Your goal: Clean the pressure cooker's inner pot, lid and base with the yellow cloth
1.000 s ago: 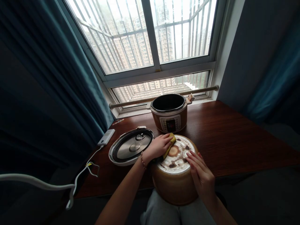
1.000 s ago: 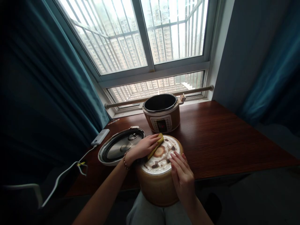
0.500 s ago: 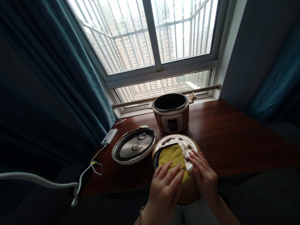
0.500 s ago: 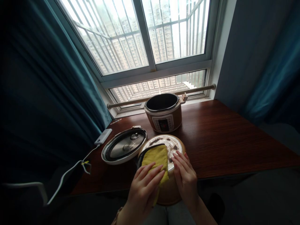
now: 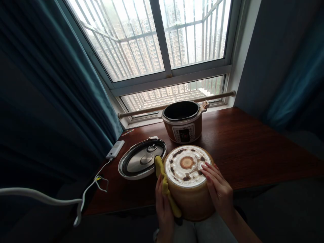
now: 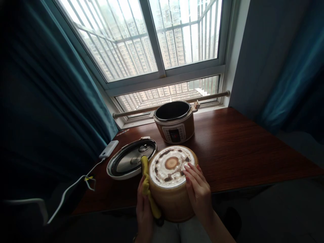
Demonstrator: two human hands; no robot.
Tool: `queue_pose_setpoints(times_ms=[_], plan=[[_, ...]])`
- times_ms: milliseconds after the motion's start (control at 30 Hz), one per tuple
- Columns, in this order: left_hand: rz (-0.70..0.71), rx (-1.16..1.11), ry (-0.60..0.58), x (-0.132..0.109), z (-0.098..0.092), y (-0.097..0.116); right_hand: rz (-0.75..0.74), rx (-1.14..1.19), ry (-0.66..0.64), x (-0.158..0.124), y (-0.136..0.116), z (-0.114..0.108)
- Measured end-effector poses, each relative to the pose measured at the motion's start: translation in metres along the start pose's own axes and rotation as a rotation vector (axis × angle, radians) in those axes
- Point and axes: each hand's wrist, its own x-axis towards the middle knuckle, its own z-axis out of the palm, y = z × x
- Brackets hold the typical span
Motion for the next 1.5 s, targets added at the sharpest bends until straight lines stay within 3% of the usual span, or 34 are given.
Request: queue_pose_setpoints(times_ms=[100,167,233,300,367,533,600,733,833,1000,1067,1167,1267,1333,1400,1467,1500], plan=[[-0.388,-0.109,-0.026,0.003,0.001,-0.023,0.000,0.008,0.001,0.000,0.000,0.000],[-0.499,-0.148,-0.061,0.006,-0.001,-0.033,0.002,0.009,0.001,-0.001,0.000,0.001],[-0.496,-0.147,-0.083,0.008,-0.003,-0.031,0.012,0.005,0.005,-0.001,0.001,0.001],[-0.393,-0.094,-0.072,0.009,-0.006,-0.018,0.027,0.002,0.012,-0.002,0.001,0.001],[-0.195,-0.009,-0.052,0.009,-0.006,0.001,0.039,0.004,0.020,-0.002,0.002,0.001],[0.548,0.286,-0.156,0.004,0.002,0.049,0.032,0.003,-0.001,-0.001,0.001,-0.001],[0.738,0.410,-0.225,-0.002,0.011,0.062,0.025,0.001,-0.004,0.000,0.000,-0.001],[0.865,0.473,-0.172,-0.017,0.031,0.074,0.027,0.007,0.029,0.002,-0.001,-0.001],[0.893,0.477,-0.067,-0.023,0.035,0.063,0.010,-0.002,0.004,0.003,-0.002,-0.001],[0.856,0.439,-0.075,-0.029,0.014,0.018,-0.001,-0.019,-0.026,0.003,-0.001,-0.002],[0.732,0.363,-0.057,-0.030,0.006,0.001,0.002,-0.020,-0.020,0.002,0.000,-0.002],[0.292,0.186,0.013,-0.026,-0.006,-0.013,0.014,-0.008,-0.005,0.002,-0.001,-0.001],[-0.184,0.058,0.056,-0.013,-0.020,-0.012,0.039,0.023,-0.001,0.002,-0.002,-0.001],[-0.328,-0.001,0.101,-0.004,-0.028,-0.001,0.066,0.058,-0.013,0.002,-0.002,-0.002],[-0.265,-0.021,0.158,0.003,-0.032,0.020,0.109,0.121,-0.027,0.003,-0.003,-0.003],[-0.011,0.018,0.144,0.007,-0.029,0.047,0.169,0.209,-0.018,0.003,-0.005,-0.006],[0.164,0.063,0.062,0.009,-0.025,0.061,0.203,0.248,0.002,0.003,-0.008,-0.008]])
